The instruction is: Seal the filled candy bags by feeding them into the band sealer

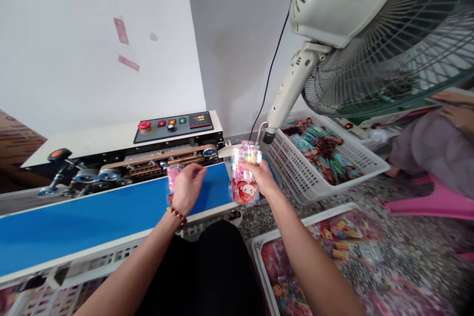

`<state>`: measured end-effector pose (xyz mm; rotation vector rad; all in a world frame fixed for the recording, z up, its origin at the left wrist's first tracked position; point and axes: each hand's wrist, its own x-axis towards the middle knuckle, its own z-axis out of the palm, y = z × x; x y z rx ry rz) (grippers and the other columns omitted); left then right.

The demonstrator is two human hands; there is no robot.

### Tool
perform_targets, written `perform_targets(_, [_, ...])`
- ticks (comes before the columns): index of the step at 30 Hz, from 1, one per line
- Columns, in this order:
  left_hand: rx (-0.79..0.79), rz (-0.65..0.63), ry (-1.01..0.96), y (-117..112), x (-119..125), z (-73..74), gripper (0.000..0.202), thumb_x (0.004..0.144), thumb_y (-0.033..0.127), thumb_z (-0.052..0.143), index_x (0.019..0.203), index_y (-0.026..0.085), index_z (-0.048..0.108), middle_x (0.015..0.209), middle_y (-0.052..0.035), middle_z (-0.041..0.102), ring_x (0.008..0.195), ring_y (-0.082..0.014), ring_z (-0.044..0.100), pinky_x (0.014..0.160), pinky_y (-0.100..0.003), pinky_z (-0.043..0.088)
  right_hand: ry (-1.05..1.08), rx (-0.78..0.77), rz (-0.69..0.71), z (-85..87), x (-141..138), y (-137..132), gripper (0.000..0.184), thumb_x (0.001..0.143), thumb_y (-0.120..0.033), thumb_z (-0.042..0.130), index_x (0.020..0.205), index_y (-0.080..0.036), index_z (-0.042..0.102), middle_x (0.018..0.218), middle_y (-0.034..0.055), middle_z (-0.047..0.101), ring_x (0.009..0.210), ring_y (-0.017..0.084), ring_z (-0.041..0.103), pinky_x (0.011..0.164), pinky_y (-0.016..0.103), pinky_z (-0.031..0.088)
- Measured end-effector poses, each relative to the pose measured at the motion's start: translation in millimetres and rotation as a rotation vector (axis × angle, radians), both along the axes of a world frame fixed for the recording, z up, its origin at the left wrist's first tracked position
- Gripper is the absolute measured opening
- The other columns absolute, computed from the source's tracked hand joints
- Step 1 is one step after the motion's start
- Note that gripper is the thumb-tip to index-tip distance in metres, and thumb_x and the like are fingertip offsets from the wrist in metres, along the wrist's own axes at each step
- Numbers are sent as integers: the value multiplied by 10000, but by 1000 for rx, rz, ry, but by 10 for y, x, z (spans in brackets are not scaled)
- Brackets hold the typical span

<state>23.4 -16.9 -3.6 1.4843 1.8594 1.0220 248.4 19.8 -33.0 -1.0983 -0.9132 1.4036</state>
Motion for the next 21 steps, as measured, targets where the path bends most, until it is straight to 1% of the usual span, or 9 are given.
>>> perform_targets(1, [-36, -106, -74, 29, 157, 2, 298, 832, 470, 600, 887, 193, 697, 812, -42, 723, 591, -176, 632, 590, -269, 465, -19, 10, 21, -1, 10, 6, 386, 593, -397, 854, 890, -166, 770, 774, 29, 766, 677, 214, 685, 662, 310, 524])
perform_targets(2, [-57, -176, -140, 75, 309, 6, 301, 831, 464, 607, 907, 190, 707, 814, -35, 722, 552, -161, 621, 576, -263, 460, -41, 20, 38, -3, 24, 9, 385, 603, -406, 846, 891, -162, 772, 770, 30, 764, 677, 211, 681, 658, 304, 515])
perform_targets(3, [-65, -210, -194, 131, 444, 10, 284, 826, 440, 616, 907, 185, 711, 801, -27, 717, 519, -146, 608, 563, -257, 453, -64, 27, 53, -5, 42, 10, 386, 613, -416, 839, 895, -160, 773, 769, 30, 763, 677, 209, 678, 655, 301, 508])
perform_targets(5, [-57, -205, -270, 242, 637, 9, 211, 806, 367, 633, 850, 175, 708, 740, -10, 690, 477, -125, 583, 535, -241, 432, -109, 30, 74, -6, 84, 5, 381, 631, -435, 825, 893, -162, 775, 775, 31, 764, 677, 206, 673, 652, 298, 501])
perform_targets(7, [-49, -170, -315, 317, 721, -15, 143, 780, 304, 642, 753, 170, 682, 655, 11, 643, 440, -108, 552, 510, -228, 411, -142, 25, 77, -7, 126, -2, 375, 636, -442, 821, 883, -165, 774, 780, 33, 764, 684, 210, 677, 662, 302, 505])
perform_targets(10, [-66, -119, -359, 354, 714, -81, 115, 767, 253, 629, 697, 168, 658, 613, 24, 622, 401, -90, 518, 485, -217, 396, -122, 5, 36, -18, 171, 0, 398, 607, -441, 835, 888, -168, 765, 787, 40, 766, 702, 228, 692, 692, 325, 528])
perform_targets(14, [-180, -83, -384, 404, 642, -156, 116, 764, 208, 612, 671, 156, 659, 607, 6, 646, 365, -75, 469, 439, -209, 356, -105, -14, -26, -62, 218, 24, 387, 596, -425, 825, 892, -185, 759, 810, 42, 775, 730, 249, 706, 715, 352, 550])
perform_targets(18, [-290, -35, -301, 542, 533, -171, 115, 732, 176, 652, 623, 144, 667, 617, -22, 672, 363, -66, 433, 418, -208, 323, -172, -41, -128, -102, 294, 37, 283, 604, -405, 804, 825, -233, 758, 781, 19, 773, 716, 255, 708, 676, 344, 546])
perform_targets(21, [-323, 1, -229, 624, 403, -166, 90, 690, 176, 680, 608, 140, 678, 598, -35, 670, 375, -77, 431, 413, -216, 321, -164, -54, -143, -83, 329, 13, 259, 588, -381, 811, 803, -248, 758, 756, 10, 766, 683, 249, 701, 656, 343, 542])
